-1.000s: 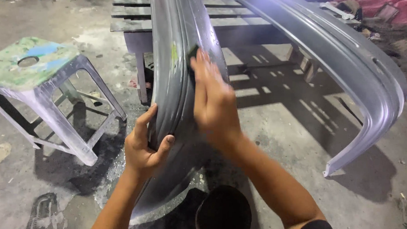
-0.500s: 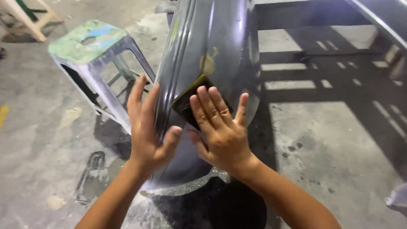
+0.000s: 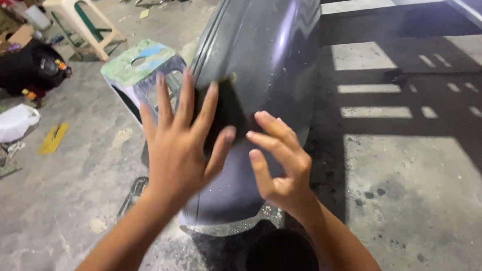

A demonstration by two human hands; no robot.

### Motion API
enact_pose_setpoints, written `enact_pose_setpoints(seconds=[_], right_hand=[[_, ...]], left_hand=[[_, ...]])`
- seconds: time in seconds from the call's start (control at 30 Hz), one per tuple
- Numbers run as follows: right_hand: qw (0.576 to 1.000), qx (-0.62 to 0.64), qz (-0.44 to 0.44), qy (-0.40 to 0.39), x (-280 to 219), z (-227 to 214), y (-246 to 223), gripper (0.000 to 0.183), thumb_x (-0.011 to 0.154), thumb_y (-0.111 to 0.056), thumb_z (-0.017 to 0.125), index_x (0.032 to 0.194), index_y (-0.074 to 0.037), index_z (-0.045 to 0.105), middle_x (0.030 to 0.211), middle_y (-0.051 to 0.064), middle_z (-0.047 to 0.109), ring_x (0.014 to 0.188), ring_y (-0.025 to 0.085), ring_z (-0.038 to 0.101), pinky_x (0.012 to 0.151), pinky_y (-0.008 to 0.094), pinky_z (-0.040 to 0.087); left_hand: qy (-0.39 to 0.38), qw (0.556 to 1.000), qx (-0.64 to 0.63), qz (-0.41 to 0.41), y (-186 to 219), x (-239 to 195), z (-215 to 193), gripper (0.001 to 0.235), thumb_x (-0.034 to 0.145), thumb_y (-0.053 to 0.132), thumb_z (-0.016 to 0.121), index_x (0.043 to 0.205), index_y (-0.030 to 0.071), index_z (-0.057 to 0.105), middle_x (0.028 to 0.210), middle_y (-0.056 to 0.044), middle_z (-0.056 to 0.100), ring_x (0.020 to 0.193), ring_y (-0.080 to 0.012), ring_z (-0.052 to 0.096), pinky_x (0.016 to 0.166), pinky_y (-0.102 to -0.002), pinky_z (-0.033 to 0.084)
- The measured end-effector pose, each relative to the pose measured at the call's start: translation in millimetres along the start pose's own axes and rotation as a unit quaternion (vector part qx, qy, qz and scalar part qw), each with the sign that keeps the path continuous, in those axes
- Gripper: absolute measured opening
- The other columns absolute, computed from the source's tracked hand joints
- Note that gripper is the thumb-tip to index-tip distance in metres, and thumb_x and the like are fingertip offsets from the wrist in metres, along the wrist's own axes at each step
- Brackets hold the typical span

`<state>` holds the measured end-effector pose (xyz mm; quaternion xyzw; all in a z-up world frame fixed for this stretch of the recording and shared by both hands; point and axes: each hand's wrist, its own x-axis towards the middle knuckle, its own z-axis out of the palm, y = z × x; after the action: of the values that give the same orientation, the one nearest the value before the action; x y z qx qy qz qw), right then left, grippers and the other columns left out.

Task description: The person sands a grey car bumper with a sanding block, repeatedly dipping the block into a bucket of water. The person works on the curved edges and flat surfaces of the bumper, which is resting on a stand.

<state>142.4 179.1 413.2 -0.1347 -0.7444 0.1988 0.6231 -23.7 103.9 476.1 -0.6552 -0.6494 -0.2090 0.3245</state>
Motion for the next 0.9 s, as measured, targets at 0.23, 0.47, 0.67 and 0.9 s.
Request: enact_pose_setpoints(seconds=[0.23,0.47,0.67,0.9], right_hand=[[0.999,0.008,0.004,0.031,-3.4,7.3,11.6,0.033,0.1,-0.023,0.062,0.126,-0.002,0.062,0.146,0.027,0.053,0.14,0.038,0.056,0.122,0.049,0.047],[0.993,0.032,0.112,0.016,11.3,1.2,24.9,0.053,0.106,-0.047,0.047,0.142,-0.008,0.051,0.159,0.024,0.043,0.151,0.037,0.042,0.126,0.05,0.032],[0.982,0.042,0.186,0.015,23.1,4.5,24.5,0.069,0.103,-0.059,0.036,0.146,-0.005,0.046,0.162,0.022,0.039,0.153,0.034,0.035,0.126,0.049,0.024],[0.991,-0.014,0.134,-0.004,8.4,15.1,41.0,0.065,0.107,-0.051,0.042,0.156,-0.008,0.035,0.168,0.023,0.027,0.16,0.035,0.025,0.13,0.051,0.017]], left_hand=[[0.007,0.999,0.034,0.022,-6.2,12.7,3.4,0.058,0.112,0.047,0.058,0.159,0.014,0.051,0.165,-0.02,0.033,0.145,-0.0548,0.045,0.1,-0.063,0.049],[-0.017,0.999,-0.02,0.04,-15.6,26.6,10.2,0.071,0.104,0.062,0.064,0.159,0.021,0.05,0.168,-0.02,0.022,0.142,-0.0659,0.039,0.089,-0.067,0.055],[0.012,0.993,-0.077,0.083,-15.2,4.3,4.5,0.067,0.106,0.05,0.065,0.156,0.008,0.05,0.163,-0.033,0.022,0.143,-0.0647,0.04,0.118,-0.071,0.04],[-0.002,0.998,-0.043,0.037,-12.6,34.3,13.7,0.069,0.108,0.061,0.068,0.158,0.015,0.058,0.168,-0.024,0.01,0.135,-0.0702,0.046,0.096,-0.068,0.055]])
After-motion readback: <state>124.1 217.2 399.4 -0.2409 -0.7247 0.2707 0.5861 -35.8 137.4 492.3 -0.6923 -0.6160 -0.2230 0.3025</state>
